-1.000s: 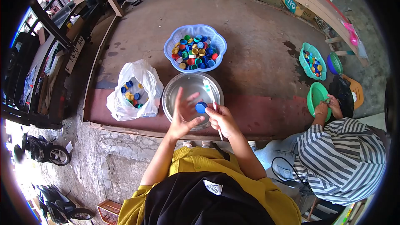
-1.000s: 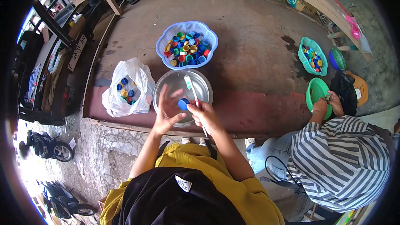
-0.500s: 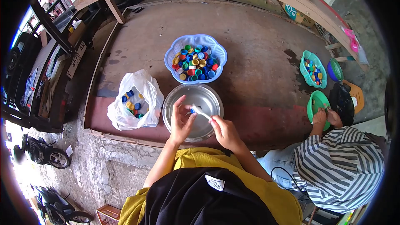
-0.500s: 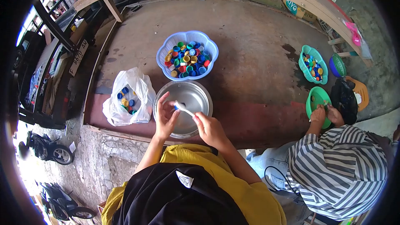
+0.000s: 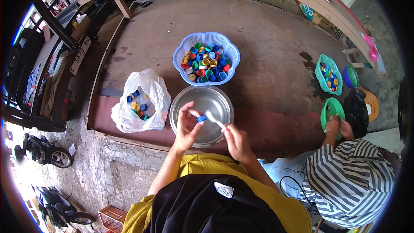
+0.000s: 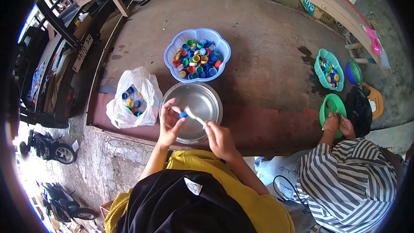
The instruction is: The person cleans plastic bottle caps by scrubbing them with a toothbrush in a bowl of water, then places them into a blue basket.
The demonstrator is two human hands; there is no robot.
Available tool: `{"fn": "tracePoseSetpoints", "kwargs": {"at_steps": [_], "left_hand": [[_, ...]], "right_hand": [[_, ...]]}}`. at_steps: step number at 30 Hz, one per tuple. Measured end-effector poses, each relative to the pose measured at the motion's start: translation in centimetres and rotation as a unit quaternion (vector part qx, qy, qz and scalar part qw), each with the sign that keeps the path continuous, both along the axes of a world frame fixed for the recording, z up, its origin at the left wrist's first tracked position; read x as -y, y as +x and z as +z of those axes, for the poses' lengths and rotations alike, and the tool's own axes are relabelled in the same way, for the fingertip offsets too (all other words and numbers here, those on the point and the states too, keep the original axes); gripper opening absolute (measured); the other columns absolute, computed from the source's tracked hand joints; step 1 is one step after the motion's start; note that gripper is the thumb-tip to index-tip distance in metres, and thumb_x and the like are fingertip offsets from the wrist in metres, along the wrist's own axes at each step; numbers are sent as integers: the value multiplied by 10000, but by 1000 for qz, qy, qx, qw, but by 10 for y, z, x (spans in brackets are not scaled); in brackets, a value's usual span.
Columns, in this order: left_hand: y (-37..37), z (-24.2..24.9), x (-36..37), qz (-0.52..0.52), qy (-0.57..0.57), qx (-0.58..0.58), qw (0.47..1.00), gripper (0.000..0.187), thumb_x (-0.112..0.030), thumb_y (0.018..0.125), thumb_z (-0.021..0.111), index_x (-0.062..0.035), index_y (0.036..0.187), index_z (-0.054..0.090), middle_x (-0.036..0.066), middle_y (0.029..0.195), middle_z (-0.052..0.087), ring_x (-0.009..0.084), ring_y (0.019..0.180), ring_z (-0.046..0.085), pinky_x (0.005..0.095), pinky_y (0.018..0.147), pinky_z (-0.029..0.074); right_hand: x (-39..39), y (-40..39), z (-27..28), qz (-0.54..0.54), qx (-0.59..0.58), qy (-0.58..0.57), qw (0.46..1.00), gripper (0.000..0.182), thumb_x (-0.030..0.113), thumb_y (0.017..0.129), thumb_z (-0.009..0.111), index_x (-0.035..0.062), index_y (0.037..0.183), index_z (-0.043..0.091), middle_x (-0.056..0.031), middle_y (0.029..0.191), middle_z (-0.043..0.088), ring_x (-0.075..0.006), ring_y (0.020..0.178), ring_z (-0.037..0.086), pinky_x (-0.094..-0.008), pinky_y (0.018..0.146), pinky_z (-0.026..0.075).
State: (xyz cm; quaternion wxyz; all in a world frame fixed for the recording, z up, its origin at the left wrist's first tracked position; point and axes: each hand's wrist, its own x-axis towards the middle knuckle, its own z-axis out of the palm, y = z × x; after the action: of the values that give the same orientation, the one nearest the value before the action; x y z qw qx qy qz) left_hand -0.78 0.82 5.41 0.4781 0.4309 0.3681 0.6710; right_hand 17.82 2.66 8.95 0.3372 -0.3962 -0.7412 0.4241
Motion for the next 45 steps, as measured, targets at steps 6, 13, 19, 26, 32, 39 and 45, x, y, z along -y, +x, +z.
{"fn": "tracePoseSetpoints", "kwargs": {"at_steps": [6,13,19,26,32,39,45], "left_hand": [[4,-3,-3,-28,-7,63,998,420,68,838,560,-35,1209,392,35,962,489,149,1000,516,291,929,381],[2,-8,-4,-19,13,23,999,436,78,838,548,-25,1232,393,44,991,525,187,1103,520,315,963,385],[-1,-2,0,19,-44,-120,992,611,85,818,574,-12,1340,271,81,979,520,208,1054,549,326,941,416],[0,7,-1,3,-25,-68,997,742,97,770,586,-27,1388,193,71,888,542,190,943,580,352,922,445],[-4,2,-2,14,-3,-114,993,823,74,733,633,-32,1402,167,50,844,526,135,832,568,365,953,436],[-5,6,1,11,-11,-77,997,923,55,714,663,-73,1429,93,44,840,519,118,806,556,334,908,468],[-6,3,-5,-15,23,-93,995,985,39,729,679,-87,1445,14,64,871,534,133,831,561,297,845,467]], "right_hand": [[-4,2,-14,-43,9,-18,999,146,123,925,459,8,915,547,-187,736,600,-332,640,618,-378,535,439],[-6,-6,-26,-75,32,13,997,123,129,907,492,21,923,550,-189,713,597,-367,641,603,-396,530,459],[-8,-11,-23,-92,93,64,989,117,139,905,489,36,886,542,-190,682,590,-376,635,592,-421,510,456],[-2,-5,-20,-55,91,121,987,108,128,866,551,50,937,573,-160,735,615,-333,633,615,-398,529,480],[4,-3,-5,-11,53,152,987,137,152,896,503,40,938,570,-167,742,618,-352,640,611,-409,521,475],[0,0,-1,-11,21,119,993,127,148,897,505,39,925,564,-174,730,611,-364,638,601,-411,517,467],[-12,8,-6,-19,56,64,996,113,124,885,525,30,935,562,-174,728,607,-348,633,610,-399,527,473]]}}
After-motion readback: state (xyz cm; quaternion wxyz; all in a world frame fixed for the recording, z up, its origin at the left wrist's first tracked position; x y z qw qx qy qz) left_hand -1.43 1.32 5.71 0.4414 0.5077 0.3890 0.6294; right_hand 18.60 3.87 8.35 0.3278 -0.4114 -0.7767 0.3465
